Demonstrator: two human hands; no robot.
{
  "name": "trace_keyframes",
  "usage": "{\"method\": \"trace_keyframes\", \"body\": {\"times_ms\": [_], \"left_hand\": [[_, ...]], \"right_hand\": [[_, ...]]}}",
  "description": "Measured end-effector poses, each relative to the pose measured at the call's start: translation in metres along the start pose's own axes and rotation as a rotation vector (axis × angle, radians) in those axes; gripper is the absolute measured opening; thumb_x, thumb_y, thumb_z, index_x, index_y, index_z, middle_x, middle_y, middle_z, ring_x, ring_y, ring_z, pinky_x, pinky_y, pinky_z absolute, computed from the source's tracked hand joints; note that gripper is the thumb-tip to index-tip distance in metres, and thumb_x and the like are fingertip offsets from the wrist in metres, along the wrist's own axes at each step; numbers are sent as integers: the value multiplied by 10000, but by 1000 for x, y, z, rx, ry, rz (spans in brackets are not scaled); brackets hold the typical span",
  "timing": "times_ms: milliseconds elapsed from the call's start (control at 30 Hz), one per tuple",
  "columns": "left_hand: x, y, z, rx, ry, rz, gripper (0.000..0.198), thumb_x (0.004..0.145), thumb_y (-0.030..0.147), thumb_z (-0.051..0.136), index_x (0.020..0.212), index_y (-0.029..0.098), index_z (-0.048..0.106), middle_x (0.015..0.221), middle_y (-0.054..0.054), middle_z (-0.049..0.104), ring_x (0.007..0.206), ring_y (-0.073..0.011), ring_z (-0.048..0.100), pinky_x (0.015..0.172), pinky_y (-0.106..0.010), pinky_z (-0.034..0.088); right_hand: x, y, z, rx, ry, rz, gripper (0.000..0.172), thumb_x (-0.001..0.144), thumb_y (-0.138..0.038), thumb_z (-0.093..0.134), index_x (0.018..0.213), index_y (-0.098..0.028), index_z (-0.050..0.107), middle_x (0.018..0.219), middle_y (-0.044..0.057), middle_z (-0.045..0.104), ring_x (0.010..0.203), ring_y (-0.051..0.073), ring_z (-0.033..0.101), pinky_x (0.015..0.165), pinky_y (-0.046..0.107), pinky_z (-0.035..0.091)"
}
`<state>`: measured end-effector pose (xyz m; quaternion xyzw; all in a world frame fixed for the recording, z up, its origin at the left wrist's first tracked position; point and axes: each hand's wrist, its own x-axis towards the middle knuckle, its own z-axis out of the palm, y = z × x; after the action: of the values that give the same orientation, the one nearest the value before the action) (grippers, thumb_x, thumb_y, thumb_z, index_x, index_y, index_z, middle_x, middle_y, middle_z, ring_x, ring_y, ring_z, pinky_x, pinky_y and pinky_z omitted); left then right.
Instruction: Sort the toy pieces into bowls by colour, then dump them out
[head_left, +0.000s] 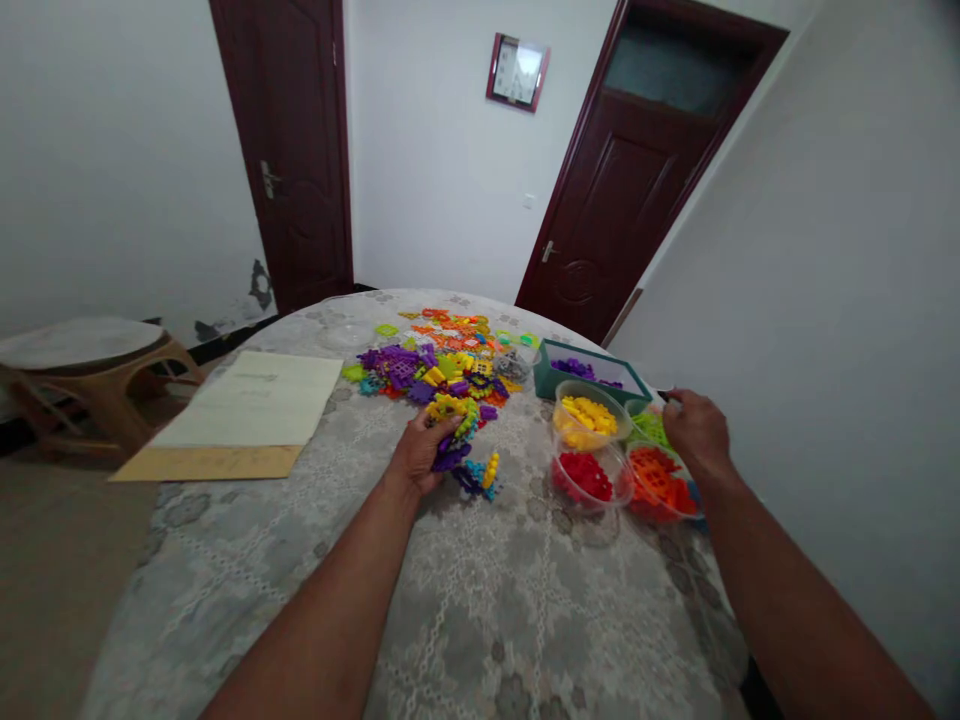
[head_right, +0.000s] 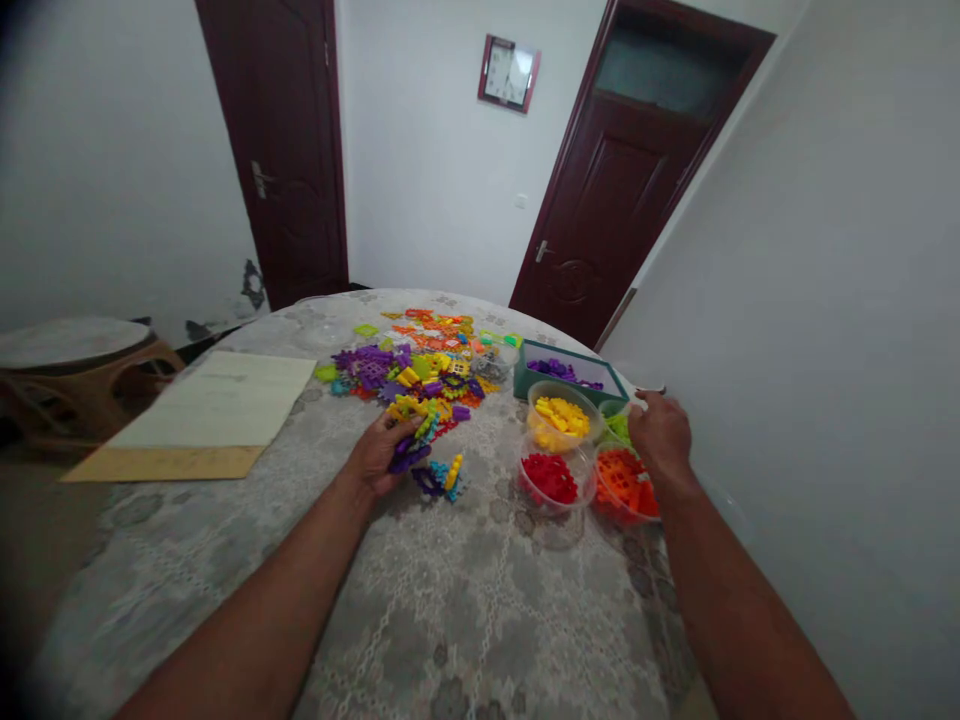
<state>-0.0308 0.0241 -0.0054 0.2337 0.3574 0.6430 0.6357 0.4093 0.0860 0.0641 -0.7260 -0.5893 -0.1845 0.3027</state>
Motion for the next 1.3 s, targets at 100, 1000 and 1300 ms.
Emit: {"method": "trace_keyframes", "body": {"times_ms": [100,1000,1300], "left_hand": [[-1,-4,1,12,-20,-15,579,568,244,988,1050,194,671,882,7,746,613,-124,673,527,-287,644],[-1,-3,-3,-108,-104,-50,543,643,234,974,1106,171,697,939,-38,788,652,-148,724,557,-262,626],[2,-3,-2,-71,-24,-13,530,609,202,972,1051,188,679,869,9,763,604,-129,701,538,-267,641]], "right_hand": [[-15,-42,-8,135,28,-183,379,894,-261,510,1116,-114,780,1116,206,764,1055,324,689,1017,480,513],[-116,-233,-19,1025,-721,-195,631,938,-383,718,1533,-250,554,945,34,789,867,225,755,802,377,595],[-83,-153,-41,653,-417,-277,523,939,-448,698,1420,-246,661,1162,101,768,950,242,749,846,396,611]]}}
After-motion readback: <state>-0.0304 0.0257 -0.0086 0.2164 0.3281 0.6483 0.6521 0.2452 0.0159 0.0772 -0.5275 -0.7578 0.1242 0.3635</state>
